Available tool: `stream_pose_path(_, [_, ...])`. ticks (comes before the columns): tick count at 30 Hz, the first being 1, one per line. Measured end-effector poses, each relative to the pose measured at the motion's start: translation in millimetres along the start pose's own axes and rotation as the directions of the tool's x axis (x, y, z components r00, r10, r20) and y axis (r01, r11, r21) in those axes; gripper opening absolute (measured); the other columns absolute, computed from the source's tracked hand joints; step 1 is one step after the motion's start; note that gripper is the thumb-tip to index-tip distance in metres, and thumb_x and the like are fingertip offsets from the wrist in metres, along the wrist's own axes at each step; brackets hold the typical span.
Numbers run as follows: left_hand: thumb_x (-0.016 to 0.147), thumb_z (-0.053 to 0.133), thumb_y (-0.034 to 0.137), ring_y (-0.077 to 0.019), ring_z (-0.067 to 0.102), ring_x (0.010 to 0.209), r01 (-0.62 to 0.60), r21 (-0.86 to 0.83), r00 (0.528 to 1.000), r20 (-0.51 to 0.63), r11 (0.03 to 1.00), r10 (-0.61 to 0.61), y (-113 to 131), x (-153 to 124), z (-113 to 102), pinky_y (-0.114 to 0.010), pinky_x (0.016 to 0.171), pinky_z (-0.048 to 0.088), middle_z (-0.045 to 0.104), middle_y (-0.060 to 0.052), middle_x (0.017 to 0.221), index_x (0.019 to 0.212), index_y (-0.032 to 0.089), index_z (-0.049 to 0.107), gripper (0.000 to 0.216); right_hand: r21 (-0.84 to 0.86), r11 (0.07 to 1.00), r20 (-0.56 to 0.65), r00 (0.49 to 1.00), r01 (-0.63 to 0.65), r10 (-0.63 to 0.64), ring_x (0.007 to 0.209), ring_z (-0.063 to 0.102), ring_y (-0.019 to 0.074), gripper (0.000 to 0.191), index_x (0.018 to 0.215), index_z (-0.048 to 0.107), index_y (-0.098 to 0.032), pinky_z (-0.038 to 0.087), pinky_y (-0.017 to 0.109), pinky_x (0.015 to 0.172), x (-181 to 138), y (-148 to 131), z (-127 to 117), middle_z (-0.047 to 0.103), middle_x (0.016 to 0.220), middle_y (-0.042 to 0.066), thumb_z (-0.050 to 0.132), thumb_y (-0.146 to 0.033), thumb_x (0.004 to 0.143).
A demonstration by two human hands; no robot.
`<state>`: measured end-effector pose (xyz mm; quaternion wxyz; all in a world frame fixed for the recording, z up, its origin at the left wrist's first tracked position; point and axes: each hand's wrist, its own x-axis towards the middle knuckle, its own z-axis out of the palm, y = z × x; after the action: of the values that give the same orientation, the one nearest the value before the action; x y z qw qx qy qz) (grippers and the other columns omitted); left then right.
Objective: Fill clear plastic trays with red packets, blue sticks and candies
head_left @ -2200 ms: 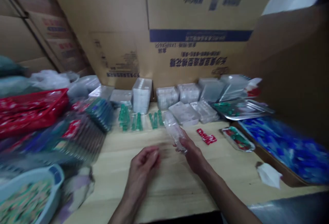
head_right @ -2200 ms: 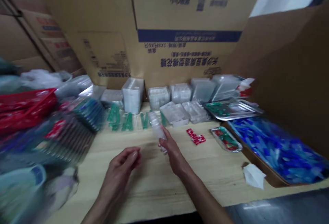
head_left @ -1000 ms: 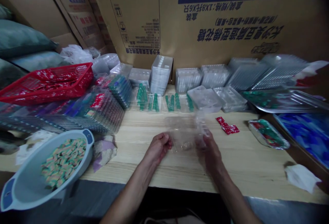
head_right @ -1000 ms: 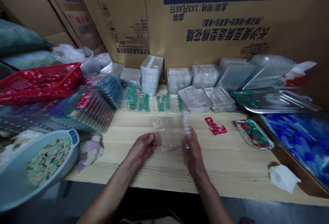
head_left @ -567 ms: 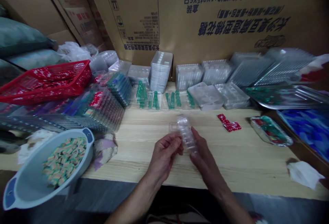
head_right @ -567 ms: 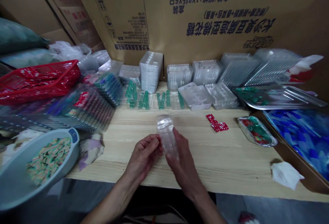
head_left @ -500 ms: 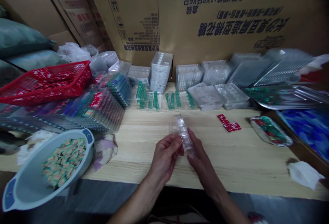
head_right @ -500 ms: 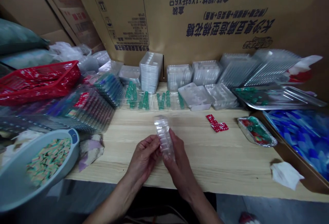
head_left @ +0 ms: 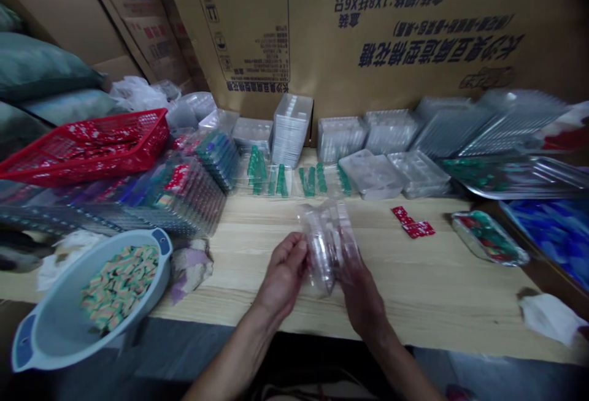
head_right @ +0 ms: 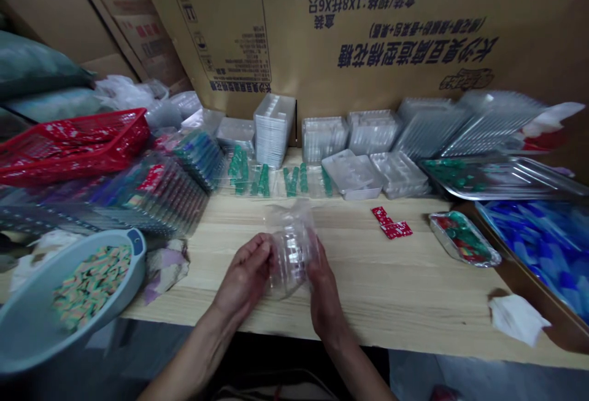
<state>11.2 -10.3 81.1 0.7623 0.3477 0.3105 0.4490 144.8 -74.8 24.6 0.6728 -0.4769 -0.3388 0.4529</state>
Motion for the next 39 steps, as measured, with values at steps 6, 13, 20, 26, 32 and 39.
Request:
stream_pose_path(6, [0.062, 0.093, 0.029, -0.0197, 0.071, 0.095, 0.040, -0.045, 0.997, -0.065, 0.998, -0.043, 35, 24, -71, -0.026, 0.086, 0.055, 0.074, -0.009, 0.097, 0.080, 0.012, 0.066, 0.037, -0.283, 0.956, -0.061, 0.996, -0.079, 0.065, 0.133, 0.049, 0.0338, 0.077, 0.155, 0.037, -0.031, 0.041, 0.056, 0.109, 14, -30, -40, 0.045, 0.154, 0.009, 0.048, -0.069, 0.089])
stream_pose_path(13, [0.082, 0.075, 0.020, -0.0285, 0.072, 0.108, 0.118, 0.043, 0.993, -0.019, 0.992, -0.117, 43, 30, -127, -0.042, 0.103, 0.052, 0.075, -0.020, 0.112, 0.080, 0.013, 0.058, 0.019, -0.985, 0.039, -0.172, 0.981, -0.169, -0.095, 0.137, 0.037, 0.0523, 0.081, 0.155, 0.042, -0.021, 0.035, 0.073, 0.101, 9, -28, -90, 0.025, 0.159, 0.024, 0.029, -0.073, 0.093])
stream_pose_path(20, [0.080, 0.077, 0.031, -0.0293, 0.072, 0.108, 0.110, 0.123, 0.993, 0.034, 0.986, -0.115, 39, 32, -136, -0.040, 0.098, 0.052, 0.073, -0.020, 0.118, 0.088, 0.014, 0.057, 0.027, -0.989, 0.052, -0.141, 0.989, -0.139, -0.044, 0.147, 0.029, 0.0408, 0.075, 0.156, 0.039, -0.024, 0.035, 0.068, 0.107, 13, -8, -109, 0.026, 0.162, 0.021, 0.011, -0.066, 0.100])
stream_pose_path(26, [0.087, 0.056, 0.045, -0.0318, 0.069, 0.093, 0.138, 0.908, 0.929, -0.257, 0.396, 0.265, 34, 35, -153, -0.052, 0.089, 0.054, 0.071, -0.016, 0.099, 0.100, 0.013, 0.061, 0.035, -0.964, 0.005, -0.258, 0.937, -0.264, -0.235, 0.142, 0.038, 0.0412, 0.065, 0.150, 0.047, -0.015, 0.036, 0.067, 0.107, 27, -41, -136, 0.043, 0.151, 0.024, 0.026, -0.052, 0.100])
stream_pose_path(32, [0.093, 0.054, 0.054, -0.0397, 0.033, 0.147, -0.331, 0.898, 0.908, 0.387, -0.291, 0.160, -14, 18, -115, -0.061, 0.113, 0.035, 0.040, -0.015, 0.159, 0.145, 0.027, 0.051, 0.059, -0.992, -0.102, 0.091, 0.978, 0.072, -0.188, 0.147, 0.030, 0.0373, 0.051, 0.149, 0.049, -0.021, 0.039, 0.058, 0.107, 28, -24, -117, 0.030, 0.159, 0.022, 0.040, -0.040, 0.102])
stream_pose_path(39, [0.099, 0.053, 0.038, -0.0445, 0.030, 0.149, -0.323, 0.829, 0.924, 0.381, -0.458, 0.039, -75, 17, -60, -0.071, 0.115, 0.023, 0.025, -0.016, 0.166, 0.154, 0.034, 0.040, 0.057, -0.966, -0.257, 0.026, 0.997, 0.005, -0.075, 0.147, 0.027, 0.0435, 0.054, 0.154, 0.042, -0.027, 0.038, 0.058, 0.106, 36, -19, -103, 0.030, 0.159, 0.022, 0.049, -0.033, 0.101])
